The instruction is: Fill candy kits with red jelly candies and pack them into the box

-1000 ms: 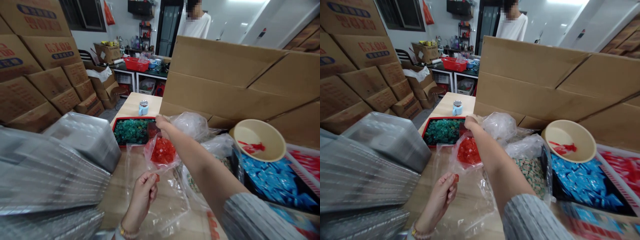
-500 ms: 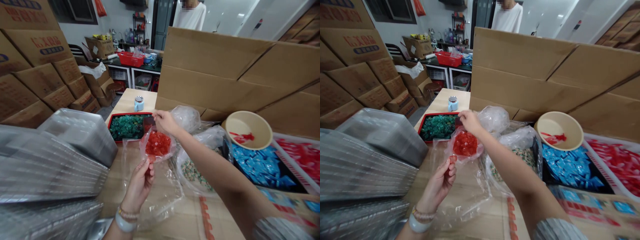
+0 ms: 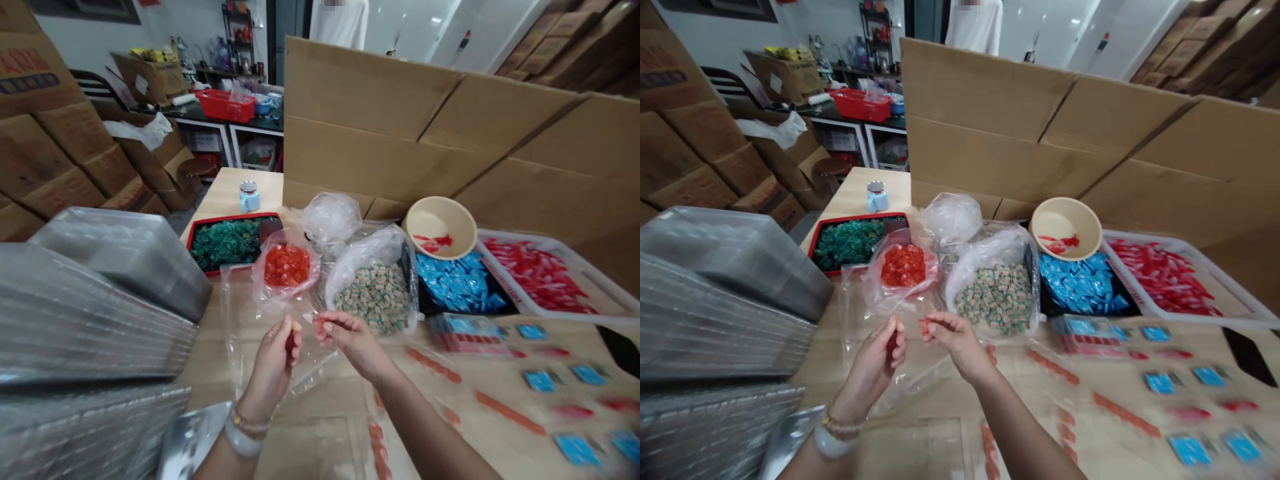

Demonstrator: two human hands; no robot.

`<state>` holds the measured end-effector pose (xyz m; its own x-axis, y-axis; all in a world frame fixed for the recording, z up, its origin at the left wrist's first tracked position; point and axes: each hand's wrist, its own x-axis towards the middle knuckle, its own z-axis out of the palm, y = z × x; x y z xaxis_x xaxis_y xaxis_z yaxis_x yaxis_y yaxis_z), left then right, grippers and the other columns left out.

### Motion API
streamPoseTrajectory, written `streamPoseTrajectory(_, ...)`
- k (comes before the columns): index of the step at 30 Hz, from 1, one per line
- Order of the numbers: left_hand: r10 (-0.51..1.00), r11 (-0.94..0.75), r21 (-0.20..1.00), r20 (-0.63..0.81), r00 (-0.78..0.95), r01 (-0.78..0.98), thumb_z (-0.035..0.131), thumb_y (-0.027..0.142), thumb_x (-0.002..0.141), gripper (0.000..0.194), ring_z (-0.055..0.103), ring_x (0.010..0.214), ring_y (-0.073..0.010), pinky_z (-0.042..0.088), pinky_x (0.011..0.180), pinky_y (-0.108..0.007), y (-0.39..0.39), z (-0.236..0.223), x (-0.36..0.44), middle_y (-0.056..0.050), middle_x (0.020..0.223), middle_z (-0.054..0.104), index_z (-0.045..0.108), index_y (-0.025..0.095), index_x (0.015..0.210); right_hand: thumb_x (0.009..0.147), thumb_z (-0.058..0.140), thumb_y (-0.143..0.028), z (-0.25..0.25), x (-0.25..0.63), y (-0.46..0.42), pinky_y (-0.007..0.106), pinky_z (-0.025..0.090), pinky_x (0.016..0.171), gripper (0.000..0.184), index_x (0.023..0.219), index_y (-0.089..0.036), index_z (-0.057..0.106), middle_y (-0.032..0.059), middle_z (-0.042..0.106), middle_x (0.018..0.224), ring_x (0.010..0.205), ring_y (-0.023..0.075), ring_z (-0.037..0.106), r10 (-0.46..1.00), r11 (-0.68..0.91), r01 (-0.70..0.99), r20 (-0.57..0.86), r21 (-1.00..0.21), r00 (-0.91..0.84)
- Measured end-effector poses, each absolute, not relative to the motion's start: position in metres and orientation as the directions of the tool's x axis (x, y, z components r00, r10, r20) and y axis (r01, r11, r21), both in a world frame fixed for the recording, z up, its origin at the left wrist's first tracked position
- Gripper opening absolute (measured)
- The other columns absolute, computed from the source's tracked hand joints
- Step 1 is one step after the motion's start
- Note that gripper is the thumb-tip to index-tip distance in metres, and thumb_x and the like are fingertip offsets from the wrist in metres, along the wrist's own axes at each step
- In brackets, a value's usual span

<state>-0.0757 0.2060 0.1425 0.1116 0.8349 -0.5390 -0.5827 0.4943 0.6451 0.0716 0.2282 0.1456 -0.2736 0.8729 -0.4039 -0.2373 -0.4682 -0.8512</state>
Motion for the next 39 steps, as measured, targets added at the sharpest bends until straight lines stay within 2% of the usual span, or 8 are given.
streamPoseTrajectory(7, 0.780, 0.621, 0.682, -0.584, 0.225, -0.387, 0.061, 0.025, 0.063, 0.026, 0.042, 0.051, -0.0050, 0.031, 0.048, -0.018, 0.149, 0.118, -0.048, 0.004, 0.064, 0.051, 0.054, 0.016, 0.086, 0.055, 0.071, -0.029, 0.133, 0.112, 0.163, 0.026, 0.047, 0.058, 0.025, 0.075, -0.016, 0.062, 0.0013, 0.064, 0.069, 0.057, 0.0101, 0.057, 0.805, -0.586, -0.356, -0.573, -0.728, -0.152)
streamPoseTrajectory(12, 0.844, 0.537, 0.827, -0.530, 0.084, -0.167, 0.060, 0.024, 0.064, 0.023, 0.044, 0.057, -0.0076, 0.033, 0.050, -0.019, 0.111, 0.093, -0.023, 0.000, 0.074, 0.055, 0.057, 0.016, 0.086, 0.059, 0.066, -0.031, 0.099, 0.124, 0.112, 0.028, 0.046, 0.058, 0.021, 0.073, -0.017, 0.061, -0.0002, 0.062, 0.061, 0.056, 0.0115, 0.055, 0.814, -0.580, -0.157, -0.578, -0.800, -0.058)
streamPoseTrajectory(15, 0.830, 0.553, 0.814, -0.558, 0.029, -0.177, 0.057, 0.017, 0.063, 0.022, 0.049, 0.066, -0.0103, 0.037, 0.056, -0.020, 0.089, 0.081, -0.031, -0.001, 0.078, 0.056, 0.057, 0.016, 0.085, 0.066, 0.059, -0.027, 0.074, 0.131, 0.078, 0.028, 0.043, 0.058, 0.009, 0.071, -0.020, 0.062, -0.0002, 0.060, 0.063, 0.059, 0.0127, 0.053, 0.908, -0.403, 0.249, -0.418, -0.880, -0.008)
streamPoseTrajectory(18, 0.769, 0.638, 0.745, -0.632, 0.101, -0.198, 0.056, 0.019, 0.064, 0.029, 0.053, 0.069, -0.0121, 0.042, 0.063, -0.023, 0.058, 0.066, -0.040, -0.002, 0.076, 0.057, 0.055, 0.014, 0.093, 0.075, 0.049, -0.023, 0.049, 0.130, 0.052, 0.028, 0.042, 0.062, 0.013, 0.078, -0.022, 0.061, 0.0017, 0.060, 0.071, 0.066, 0.0142, 0.052, 0.952, -0.145, 0.553, -0.268, -0.820, -0.149)
streamPoseTrajectory(24, 0.703, 0.697, 0.687, -0.711, 0.006, -0.207, 0.062, 0.021, 0.060, 0.026, 0.051, 0.054, -0.0100, 0.039, 0.050, -0.022, 0.003, 0.022, -0.025, 0.000, 0.066, 0.057, 0.055, 0.011, 0.083, 0.079, 0.040, -0.012, 0.006, 0.118, 0.045, 0.029, 0.043, 0.072, 0.019, 0.085, -0.016, 0.058, 0.0066, 0.058, 0.083, 0.080, 0.0162, 0.050, 0.843, 0.310, 0.699, -0.153, -0.644, -0.515)
streamPoseTrajectory(29, 0.735, 0.629, 0.734, -0.669, -0.112, -0.258, 0.067, 0.018, 0.054, 0.028, 0.054, 0.065, -0.0109, 0.042, 0.064, -0.023, -0.011, 0.006, -0.023, -0.003, 0.075, 0.063, 0.062, 0.011, 0.081, 0.075, 0.044, -0.009, -0.002, 0.117, 0.049, 0.032, 0.042, 0.079, 0.019, 0.087, -0.015, 0.058, 0.0077, 0.058, 0.086, 0.085, 0.0180, 0.048, 0.708, 0.516, 0.663, -0.166, -0.542, -0.687)
streamPoseTrajectory(34, 0.723, 0.610, 0.650, -0.690, -0.017, -0.452, 0.069, 0.021, 0.056, 0.022, 0.054, 0.065, -0.0100, 0.042, 0.066, -0.022, -0.016, 0.019, -0.029, 0.000, 0.068, 0.061, 0.058, 0.013, 0.073, 0.077, 0.040, -0.009, 0.028, 0.115, 0.036, 0.035, 0.043, 0.081, 0.030, 0.104, -0.015, 0.053, 0.0112, 0.055, 0.100, 0.093, 0.0194, 0.049, 0.827, 0.321, 0.718, -0.188, -0.617, -0.530)
streamPoseTrajectory(39, 0.638, 0.706, 0.374, -0.705, 0.311, -0.601, 0.067, 0.030, 0.061, 0.025, 0.049, 0.056, -0.0046, 0.039, 0.058, -0.018, -0.020, 0.037, -0.025, 0.001, 0.062, 0.056, 0.057, 0.010, 0.072, 0.076, 0.048, -0.017, 0.048, 0.115, 0.007, 0.029, 0.047, 0.072, 0.020, 0.093, -0.019, 0.057, 0.0037, 0.060, 0.086, 0.080, 0.0143, 0.056, 0.848, -0.092, 0.475, -0.319, -0.875, -0.423)
